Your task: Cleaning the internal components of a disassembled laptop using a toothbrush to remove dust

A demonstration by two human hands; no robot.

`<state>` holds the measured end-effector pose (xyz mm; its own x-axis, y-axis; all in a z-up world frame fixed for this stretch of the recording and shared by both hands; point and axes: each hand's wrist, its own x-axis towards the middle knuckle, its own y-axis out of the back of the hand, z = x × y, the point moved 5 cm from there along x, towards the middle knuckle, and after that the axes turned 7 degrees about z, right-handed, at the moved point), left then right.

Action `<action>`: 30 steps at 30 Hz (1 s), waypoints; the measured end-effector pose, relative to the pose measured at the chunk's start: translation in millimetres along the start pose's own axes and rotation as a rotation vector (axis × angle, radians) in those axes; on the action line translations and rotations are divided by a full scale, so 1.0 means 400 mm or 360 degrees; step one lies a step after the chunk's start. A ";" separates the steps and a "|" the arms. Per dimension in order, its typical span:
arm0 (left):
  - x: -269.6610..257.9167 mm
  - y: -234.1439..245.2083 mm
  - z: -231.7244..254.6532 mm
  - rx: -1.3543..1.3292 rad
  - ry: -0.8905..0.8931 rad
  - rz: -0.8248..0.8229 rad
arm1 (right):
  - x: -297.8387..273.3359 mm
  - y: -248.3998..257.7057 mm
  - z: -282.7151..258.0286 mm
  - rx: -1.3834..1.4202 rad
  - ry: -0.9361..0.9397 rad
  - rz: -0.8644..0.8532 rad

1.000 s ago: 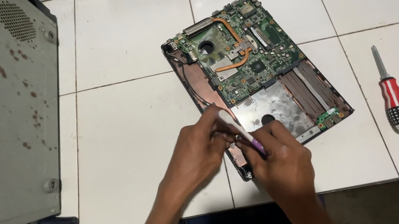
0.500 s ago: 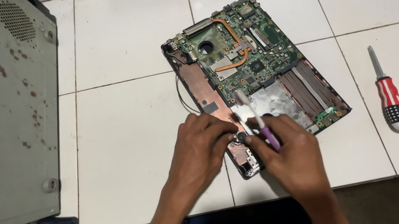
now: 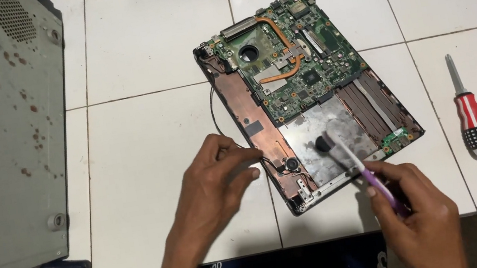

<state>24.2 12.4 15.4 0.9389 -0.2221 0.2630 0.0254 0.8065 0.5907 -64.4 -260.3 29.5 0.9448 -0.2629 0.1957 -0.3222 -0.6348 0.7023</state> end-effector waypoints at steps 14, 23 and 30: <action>0.036 -0.012 0.084 -0.0431 -0.0305 -0.0229 | 0.013 -0.112 -0.167 0.0370 0.0483 -0.0122; 0.061 -0.011 0.100 -0.0598 -0.0339 -0.0118 | 0.023 -0.104 -0.162 0.0533 0.0086 0.0006; 0.047 -0.043 0.135 -0.0147 -0.0672 0.0067 | 0.018 -0.063 -0.099 0.0320 -0.0070 0.0118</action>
<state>22.8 -35.1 51.3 0.7175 -0.3770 0.5858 0.0385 0.8611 0.5070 -47.2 -217.6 40.3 0.9158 -0.3431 0.2087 -0.4005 -0.7434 0.5356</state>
